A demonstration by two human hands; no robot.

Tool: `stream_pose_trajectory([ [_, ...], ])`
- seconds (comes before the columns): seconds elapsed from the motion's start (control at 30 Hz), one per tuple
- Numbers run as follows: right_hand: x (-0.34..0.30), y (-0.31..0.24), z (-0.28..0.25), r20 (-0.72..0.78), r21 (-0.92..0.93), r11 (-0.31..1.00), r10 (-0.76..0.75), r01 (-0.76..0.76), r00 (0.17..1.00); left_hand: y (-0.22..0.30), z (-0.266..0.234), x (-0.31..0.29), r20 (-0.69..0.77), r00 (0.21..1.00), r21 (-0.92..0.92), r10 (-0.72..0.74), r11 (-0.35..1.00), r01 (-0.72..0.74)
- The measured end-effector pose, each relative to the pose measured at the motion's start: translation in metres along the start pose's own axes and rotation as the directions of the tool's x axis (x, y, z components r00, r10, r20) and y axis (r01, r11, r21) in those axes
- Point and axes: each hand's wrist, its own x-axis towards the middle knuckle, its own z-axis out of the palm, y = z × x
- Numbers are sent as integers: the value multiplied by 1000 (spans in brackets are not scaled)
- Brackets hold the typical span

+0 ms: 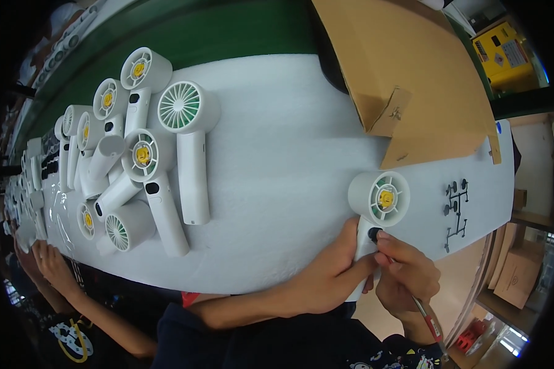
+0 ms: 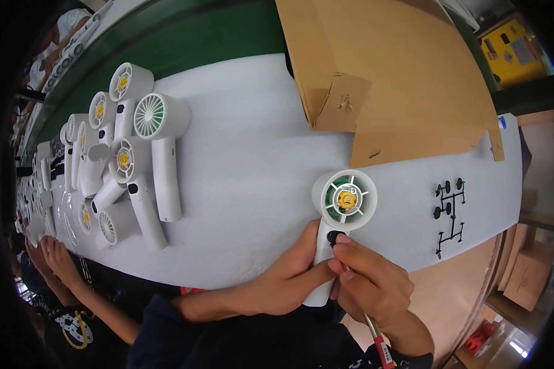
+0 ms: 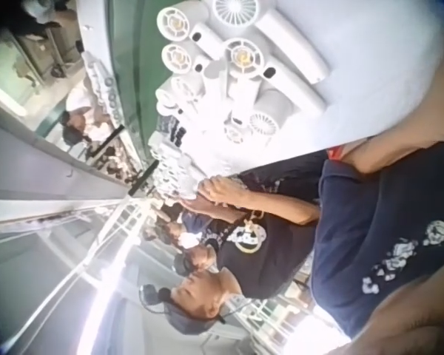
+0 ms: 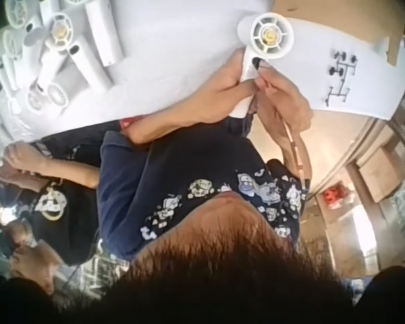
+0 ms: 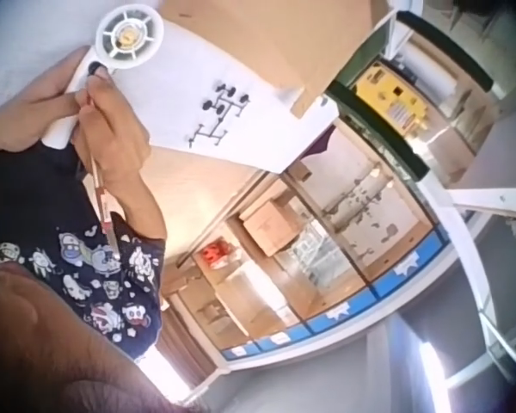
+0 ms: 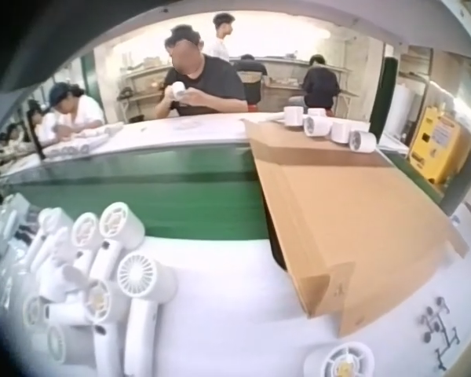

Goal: The person assembles small portable fans by hand from plastic components on an electronics production line.

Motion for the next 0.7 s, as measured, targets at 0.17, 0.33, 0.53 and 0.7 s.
stream_pose_trajectory([
  [0.17, -2, 0, 0, -2, -160, 982, -100, 98, 995, -6, 3, 4, -33, 986, 243, 162, 958, -149],
  [0.33, -20, 7, -1, 23, 50, 991, 123, -124, 992, -8, 3, 4, -32, 998, -28, 55, 998, -56],
  [0.53, -24, -19, -18, -452, 111, 993, 13, 42, 892, 4, 3, -5, -96, 995, -98, -16, 995, 6],
  [0.7, -24, 15, -27, -182, 436, 699, 685, -567, 705, 11, 2, -9, -211, 978, -38, -9, 999, 1],
])
